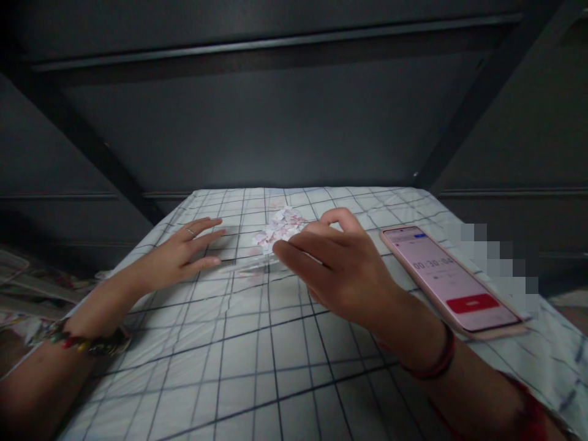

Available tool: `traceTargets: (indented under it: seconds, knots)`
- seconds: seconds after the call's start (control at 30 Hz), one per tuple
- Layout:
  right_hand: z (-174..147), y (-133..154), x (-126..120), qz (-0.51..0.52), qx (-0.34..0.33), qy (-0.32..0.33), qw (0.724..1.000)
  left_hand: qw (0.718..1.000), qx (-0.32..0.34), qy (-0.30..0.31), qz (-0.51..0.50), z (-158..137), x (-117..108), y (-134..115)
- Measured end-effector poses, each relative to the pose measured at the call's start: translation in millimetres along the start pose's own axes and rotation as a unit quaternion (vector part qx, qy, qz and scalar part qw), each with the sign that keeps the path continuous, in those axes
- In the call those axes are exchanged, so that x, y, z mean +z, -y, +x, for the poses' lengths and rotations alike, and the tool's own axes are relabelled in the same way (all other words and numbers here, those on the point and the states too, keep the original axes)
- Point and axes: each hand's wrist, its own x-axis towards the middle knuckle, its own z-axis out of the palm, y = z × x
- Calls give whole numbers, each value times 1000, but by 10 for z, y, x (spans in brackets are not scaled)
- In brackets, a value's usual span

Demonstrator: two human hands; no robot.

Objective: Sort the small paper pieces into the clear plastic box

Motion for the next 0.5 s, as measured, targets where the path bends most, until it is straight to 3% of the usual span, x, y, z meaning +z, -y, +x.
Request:
traceTargets:
  seconds: [0.13, 0.33, 0.5]
  knots:
    - [26, 13, -10, 11, -20, 43, 999, 1000, -15, 13, 16, -7, 3, 20]
    - [23, 9, -45, -2, -5, -8, 1000, 999, -1, 38, 11, -1, 36, 0]
    - [-20, -12, -23, 42, -20, 34, 998, 998, -11, 68, 11, 1, 33, -13]
